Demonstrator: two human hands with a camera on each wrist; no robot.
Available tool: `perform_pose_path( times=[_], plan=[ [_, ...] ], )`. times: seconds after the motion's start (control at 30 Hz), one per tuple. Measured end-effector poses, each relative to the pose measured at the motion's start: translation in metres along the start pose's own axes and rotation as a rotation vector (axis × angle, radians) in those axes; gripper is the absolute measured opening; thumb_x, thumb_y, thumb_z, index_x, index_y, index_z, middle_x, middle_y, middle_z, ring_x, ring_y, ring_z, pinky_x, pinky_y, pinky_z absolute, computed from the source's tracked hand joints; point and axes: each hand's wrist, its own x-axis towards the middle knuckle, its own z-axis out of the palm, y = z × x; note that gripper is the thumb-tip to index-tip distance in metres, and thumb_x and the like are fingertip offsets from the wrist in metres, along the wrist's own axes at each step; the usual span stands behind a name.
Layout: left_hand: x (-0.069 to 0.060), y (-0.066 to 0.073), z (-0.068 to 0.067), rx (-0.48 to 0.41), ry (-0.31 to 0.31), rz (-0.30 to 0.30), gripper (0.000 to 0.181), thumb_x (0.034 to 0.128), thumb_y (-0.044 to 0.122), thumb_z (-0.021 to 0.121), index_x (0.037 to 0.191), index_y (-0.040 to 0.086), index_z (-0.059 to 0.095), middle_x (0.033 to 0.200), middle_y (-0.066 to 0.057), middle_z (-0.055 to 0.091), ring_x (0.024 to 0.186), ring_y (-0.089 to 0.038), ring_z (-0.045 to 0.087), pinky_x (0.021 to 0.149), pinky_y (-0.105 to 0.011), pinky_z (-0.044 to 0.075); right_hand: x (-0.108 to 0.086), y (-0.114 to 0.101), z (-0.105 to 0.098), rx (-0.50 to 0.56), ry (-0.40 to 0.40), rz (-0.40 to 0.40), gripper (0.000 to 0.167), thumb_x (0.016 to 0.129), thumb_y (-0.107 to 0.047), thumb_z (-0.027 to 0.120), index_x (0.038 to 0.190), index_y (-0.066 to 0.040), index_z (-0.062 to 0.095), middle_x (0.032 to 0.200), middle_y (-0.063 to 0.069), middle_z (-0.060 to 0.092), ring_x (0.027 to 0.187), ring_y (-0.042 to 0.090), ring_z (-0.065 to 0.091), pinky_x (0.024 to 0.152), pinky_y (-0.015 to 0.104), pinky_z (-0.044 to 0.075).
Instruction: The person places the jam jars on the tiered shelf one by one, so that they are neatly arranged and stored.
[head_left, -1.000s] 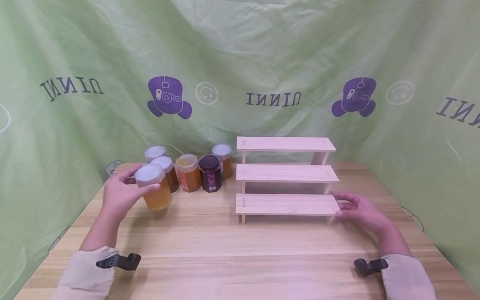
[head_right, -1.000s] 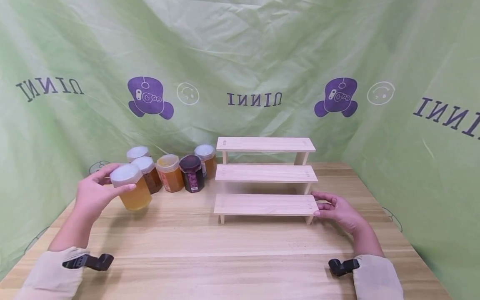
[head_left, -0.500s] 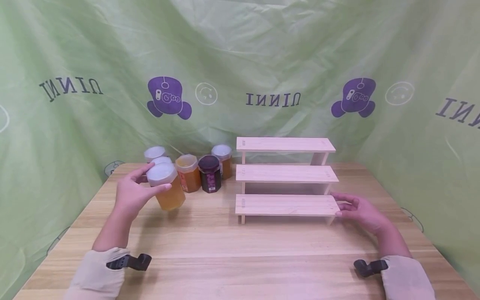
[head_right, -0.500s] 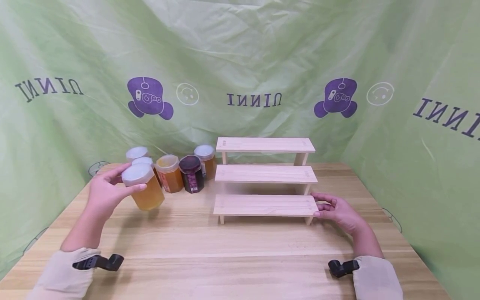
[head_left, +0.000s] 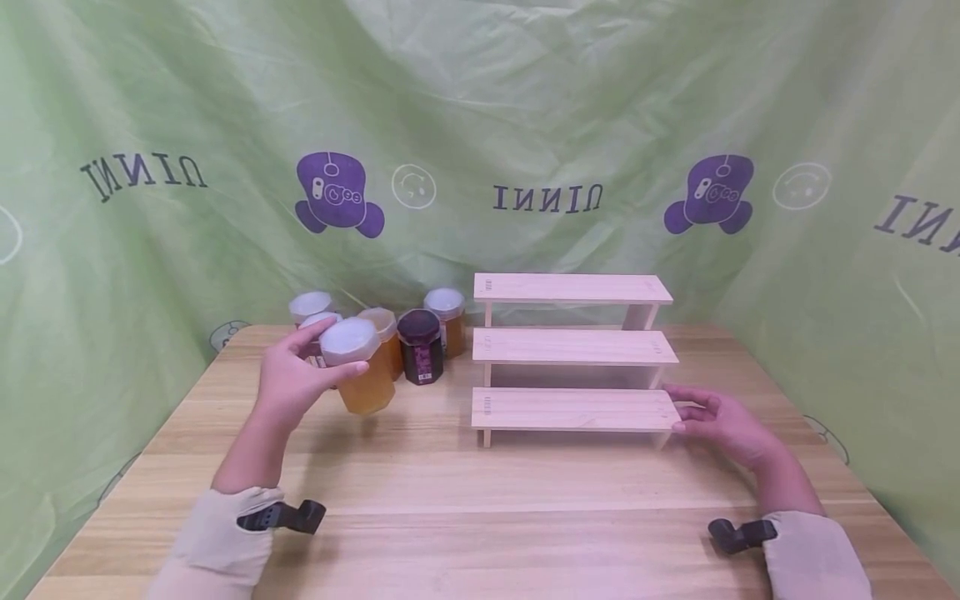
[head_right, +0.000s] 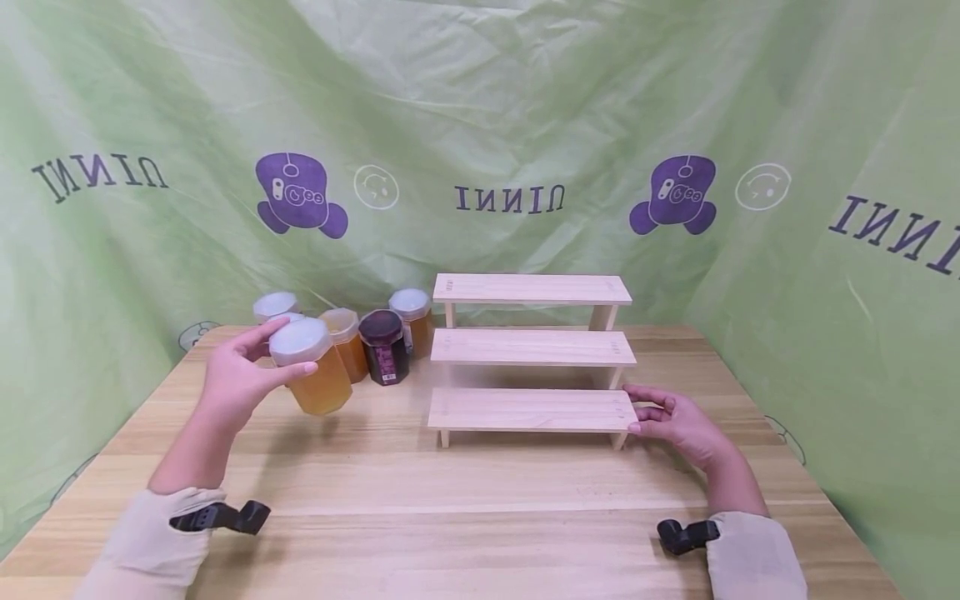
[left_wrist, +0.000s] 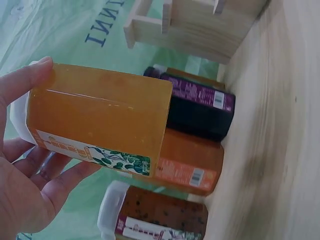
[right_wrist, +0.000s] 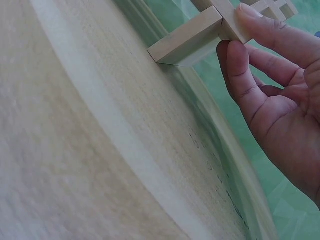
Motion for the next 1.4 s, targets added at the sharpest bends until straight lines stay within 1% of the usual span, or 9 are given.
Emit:
perform_pose_path(
  times=[0.23, 0.4, 0.5, 0.67, 0.8, 0.93, 1.13, 1.27, 1.4],
  plan=[
    [0.001, 0.008, 0.010, -0.024, -0.010, 0.009, 0.089, 0.0647, 0.034, 0.092, 0.141, 0.011, 0.053, 0.126, -0.017, 0.055, 0.108, -0.028, 0.051, 0.071, -0.020, 0.054, -0.001, -0.002, 0.001, -0.003, 0.004, 0.008, 0.063, 0.087, 0.004, 0.066, 0.142, 0.010, 0.036, 0.114, -0.001, 0.066, 0.100, 0.013, 0.065, 0.083, 0.024, 0.054],
    [0.002, 0.015, 0.017, -0.045, -0.016, 0.032, 0.088, 0.0638, 0.030, 0.093, 0.140, 0.010, 0.054, 0.127, -0.016, 0.057, 0.111, -0.027, 0.054, 0.086, -0.029, 0.052, -0.001, -0.001, 0.000, -0.001, 0.004, 0.006, 0.063, 0.087, 0.005, 0.066, 0.143, 0.010, 0.036, 0.115, -0.001, 0.066, 0.100, 0.012, 0.065, 0.084, 0.023, 0.053],
    [0.003, 0.019, 0.021, -0.063, -0.022, 0.040, 0.086, 0.0633, 0.027, 0.093, 0.138, 0.010, 0.055, 0.128, -0.016, 0.057, 0.113, -0.027, 0.055, 0.092, -0.033, 0.050, -0.001, -0.001, 0.000, -0.003, 0.006, 0.005, 0.063, 0.087, 0.004, 0.066, 0.142, 0.011, 0.036, 0.114, -0.001, 0.066, 0.100, 0.013, 0.065, 0.084, 0.023, 0.053],
    [0.004, 0.025, 0.028, -0.115, -0.046, 0.050, 0.085, 0.0645, 0.020, 0.093, 0.139, 0.007, 0.054, 0.127, -0.016, 0.058, 0.110, -0.026, 0.056, 0.083, -0.021, 0.052, -0.001, -0.001, -0.001, -0.009, 0.011, 0.024, 0.065, 0.087, 0.002, 0.067, 0.143, 0.011, 0.035, 0.114, 0.000, 0.066, 0.100, 0.012, 0.065, 0.084, 0.023, 0.053],
    [0.005, 0.029, 0.032, -0.109, -0.056, 0.047, 0.085, 0.0648, 0.021, 0.093, 0.139, 0.008, 0.054, 0.126, -0.016, 0.058, 0.106, -0.026, 0.056, 0.075, -0.019, 0.052, -0.001, -0.001, -0.001, -0.003, 0.011, 0.034, 0.065, 0.087, 0.002, 0.067, 0.143, 0.010, 0.035, 0.113, 0.001, 0.067, 0.100, 0.012, 0.065, 0.084, 0.023, 0.053],
    [0.005, 0.034, 0.037, -0.075, -0.067, 0.031, 0.086, 0.0629, 0.028, 0.094, 0.139, 0.011, 0.055, 0.124, -0.016, 0.059, 0.104, -0.027, 0.054, 0.071, -0.024, 0.054, -0.001, -0.001, 0.000, 0.009, 0.004, 0.027, 0.063, 0.088, 0.003, 0.066, 0.144, 0.008, 0.036, 0.114, 0.001, 0.066, 0.100, 0.013, 0.065, 0.084, 0.023, 0.053],
    [0.004, 0.040, 0.042, -0.110, -0.113, 0.007, 0.089, 0.0616, 0.030, 0.094, 0.140, 0.014, 0.055, 0.123, -0.018, 0.058, 0.101, -0.033, 0.058, 0.063, -0.039, 0.059, -0.002, -0.002, 0.001, 0.000, 0.008, 0.026, 0.064, 0.088, 0.003, 0.066, 0.144, 0.009, 0.036, 0.114, 0.000, 0.066, 0.101, 0.013, 0.065, 0.084, 0.022, 0.053],
    [0.006, 0.043, 0.046, -0.126, -0.129, 0.011, 0.089, 0.0610, 0.029, 0.094, 0.139, 0.014, 0.055, 0.124, -0.017, 0.058, 0.107, -0.033, 0.059, 0.065, -0.041, 0.059, -0.002, -0.002, 0.001, -0.006, 0.009, 0.024, 0.063, 0.088, 0.002, 0.067, 0.143, 0.009, 0.037, 0.115, -0.001, 0.066, 0.101, 0.013, 0.065, 0.084, 0.023, 0.053],
    [0.008, 0.048, 0.049, -0.086, -0.127, 0.028, 0.089, 0.0601, 0.032, 0.095, 0.138, 0.015, 0.056, 0.125, -0.014, 0.058, 0.110, -0.030, 0.057, 0.076, -0.038, 0.058, -0.001, 0.000, 0.000, -0.002, 0.001, 0.023, 0.063, 0.088, 0.002, 0.066, 0.143, 0.008, 0.038, 0.115, -0.001, 0.067, 0.102, 0.013, 0.065, 0.085, 0.023, 0.053]
  ],
)
